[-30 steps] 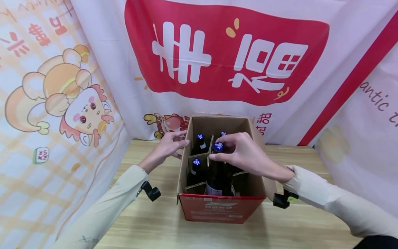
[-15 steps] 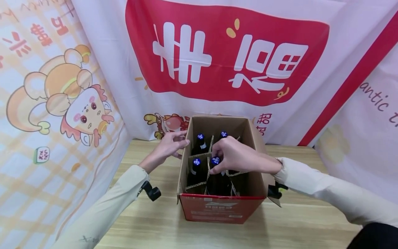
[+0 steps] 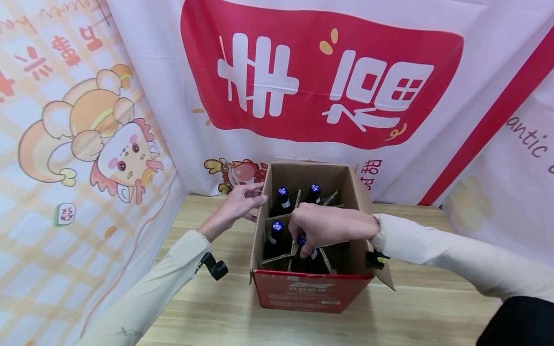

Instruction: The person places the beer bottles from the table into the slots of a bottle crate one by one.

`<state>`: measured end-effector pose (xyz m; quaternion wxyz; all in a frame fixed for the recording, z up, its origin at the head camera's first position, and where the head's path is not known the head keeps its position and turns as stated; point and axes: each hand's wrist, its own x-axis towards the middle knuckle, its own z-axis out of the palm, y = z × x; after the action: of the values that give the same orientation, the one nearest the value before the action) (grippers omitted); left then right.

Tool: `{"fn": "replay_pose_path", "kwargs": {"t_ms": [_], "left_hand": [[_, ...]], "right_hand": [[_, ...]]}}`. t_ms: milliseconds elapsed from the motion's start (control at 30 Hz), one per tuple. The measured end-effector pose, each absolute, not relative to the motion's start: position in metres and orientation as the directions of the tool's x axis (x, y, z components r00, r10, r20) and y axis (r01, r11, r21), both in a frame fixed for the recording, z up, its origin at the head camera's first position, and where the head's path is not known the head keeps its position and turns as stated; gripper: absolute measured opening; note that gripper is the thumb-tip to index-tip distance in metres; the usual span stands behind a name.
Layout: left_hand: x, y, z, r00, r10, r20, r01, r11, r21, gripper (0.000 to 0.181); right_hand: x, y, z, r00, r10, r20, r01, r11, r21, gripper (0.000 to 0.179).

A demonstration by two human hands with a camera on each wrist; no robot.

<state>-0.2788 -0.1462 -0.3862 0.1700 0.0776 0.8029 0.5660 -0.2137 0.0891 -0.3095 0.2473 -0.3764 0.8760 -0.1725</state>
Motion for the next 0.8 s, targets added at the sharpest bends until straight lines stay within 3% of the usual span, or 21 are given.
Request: {"fn": "replay_pose_path", "kwargs": {"t_ms": [400, 600, 800], "left_hand": [[-0.276, -0.142, -0.388, -0.928, 0.334, -0.168, -0.055, 0.324, 0.945, 0.061], [-0.276, -0.143, -0.385, -0.930, 0.329, -0.166, -0.053, 0.327, 0.943, 0.061], [-0.277, -0.145, -0.385, -0.930, 0.327, -0.167, -0.049, 0.340, 0.939, 0.061]], "right_hand": [[-0.205, 0.085, -0.344, -0.549, -0.676, -0.492, -0.522, 0.737, -0.429, 0.013], [-0.206, 0.081, -0.342, -0.539, -0.641, -0.546, -0.504, 0.765, -0.401, 0.010], [-0.228, 0.084, -0.319, -0.492, -0.744, -0.452, -0.577, 0.667, -0.470, 0.009]]}}
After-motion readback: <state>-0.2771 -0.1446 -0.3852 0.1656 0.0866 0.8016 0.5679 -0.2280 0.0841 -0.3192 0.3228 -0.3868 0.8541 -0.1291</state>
